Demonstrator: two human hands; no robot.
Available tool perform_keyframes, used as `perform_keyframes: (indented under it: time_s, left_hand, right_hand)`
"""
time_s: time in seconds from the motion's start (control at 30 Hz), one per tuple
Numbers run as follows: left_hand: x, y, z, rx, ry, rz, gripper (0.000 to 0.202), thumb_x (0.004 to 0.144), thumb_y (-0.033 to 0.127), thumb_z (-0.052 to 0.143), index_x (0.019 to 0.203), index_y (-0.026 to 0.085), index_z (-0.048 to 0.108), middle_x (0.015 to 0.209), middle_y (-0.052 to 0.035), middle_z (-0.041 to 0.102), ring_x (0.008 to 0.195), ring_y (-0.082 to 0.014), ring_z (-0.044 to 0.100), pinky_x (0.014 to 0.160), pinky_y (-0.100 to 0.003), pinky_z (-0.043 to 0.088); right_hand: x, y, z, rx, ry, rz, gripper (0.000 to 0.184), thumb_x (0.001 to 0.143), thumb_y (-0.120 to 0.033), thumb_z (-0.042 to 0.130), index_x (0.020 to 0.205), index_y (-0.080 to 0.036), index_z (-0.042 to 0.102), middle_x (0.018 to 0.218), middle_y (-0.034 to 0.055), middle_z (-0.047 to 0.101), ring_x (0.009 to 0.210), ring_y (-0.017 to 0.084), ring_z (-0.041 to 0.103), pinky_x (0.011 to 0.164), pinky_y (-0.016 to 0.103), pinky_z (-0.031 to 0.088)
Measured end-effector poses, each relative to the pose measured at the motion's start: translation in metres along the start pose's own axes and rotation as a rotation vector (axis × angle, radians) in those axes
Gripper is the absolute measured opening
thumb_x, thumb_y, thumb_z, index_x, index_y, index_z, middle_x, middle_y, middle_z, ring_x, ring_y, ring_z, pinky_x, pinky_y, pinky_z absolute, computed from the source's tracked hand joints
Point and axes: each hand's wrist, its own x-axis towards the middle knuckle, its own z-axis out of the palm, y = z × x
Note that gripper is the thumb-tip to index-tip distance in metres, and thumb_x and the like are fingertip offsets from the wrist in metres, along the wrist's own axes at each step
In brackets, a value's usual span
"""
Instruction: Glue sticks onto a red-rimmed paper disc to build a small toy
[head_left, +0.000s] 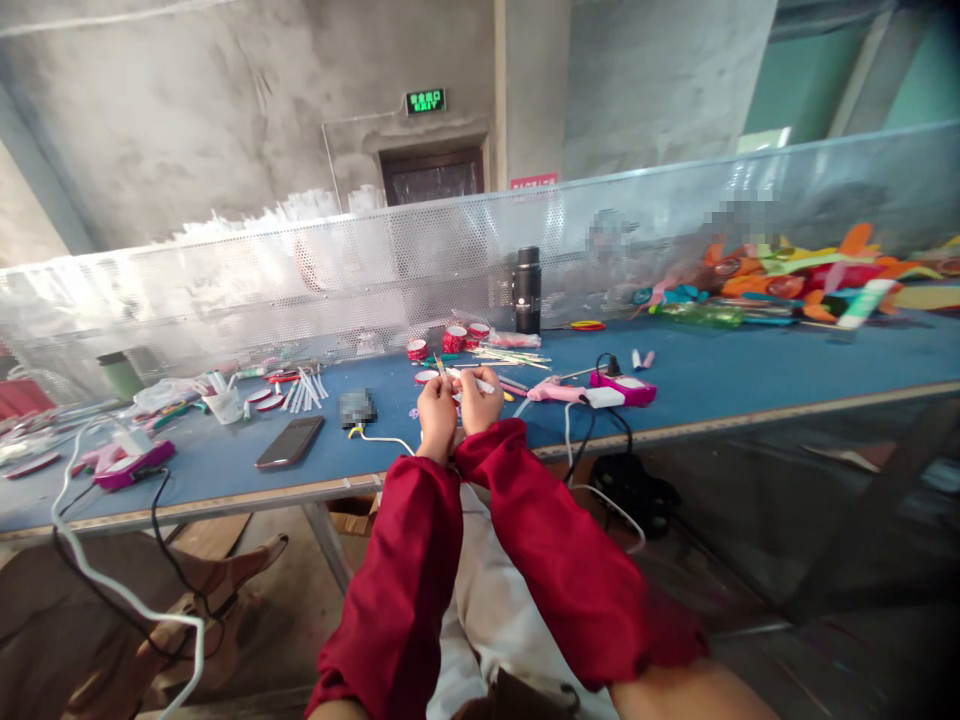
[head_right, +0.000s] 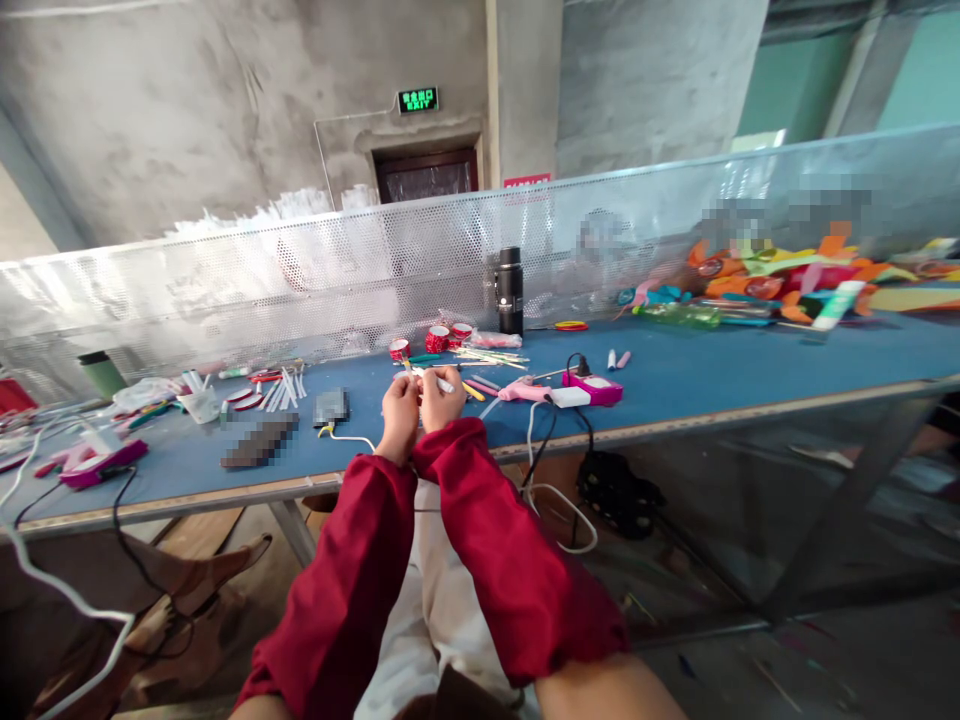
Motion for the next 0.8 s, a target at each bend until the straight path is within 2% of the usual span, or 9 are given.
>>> perform_keyframes:
  time_s: [0.23, 0.6, 0.8]
  left_hand:
    - [-0.0002, -0.0008, -0.0003, 0.006, -0.001, 0.006, 0.024, 0.101, 0.037, 0.063, 0.091, 0.015, 0.067, 0.083, -0.0004, 0.066, 0.070, -0.0131, 0.061, 0.069, -0.030, 0.054]
    - [0.0003, -0.0026, 0.0009, -0.011, 0.001, 0.015, 0.027, 0.102, 0.038, 0.062, 0.088, 0.015, 0.065, 0.082, -0.0003, 0.065, 0.072, -0.0136, 0.061, 0.071, -0.031, 0.054]
    - [-0.0004, -0.0016, 0.0006, -0.006, 0.004, 0.013, 0.027, 0.101, 0.039, 0.063, 0.088, 0.015, 0.065, 0.083, -0.0004, 0.066, 0.071, -0.0135, 0.061, 0.070, -0.030, 0.053]
  right_hand:
    - [-0.0008, -0.0007, -0.0008, 0.012, -0.045, -0.010, 0.017, 0.078, -0.039, 0.061, 0.069, -0.024, 0.057, 0.062, -0.0032, 0.065, 0.063, 0.017, 0.061, 0.065, 0.029, 0.050]
    - [-0.0007, -0.0015, 0.0003, 0.017, 0.000, -0.001, 0.017, 0.078, -0.039, 0.061, 0.069, -0.025, 0.057, 0.063, -0.0026, 0.066, 0.062, 0.017, 0.060, 0.064, 0.029, 0.049]
    - [-0.0009, -0.0017, -0.0006, 0.030, -0.036, -0.002, 0.018, 0.078, -0.040, 0.062, 0.070, -0.024, 0.058, 0.064, -0.0026, 0.066, 0.062, 0.017, 0.060, 0.065, 0.030, 0.049]
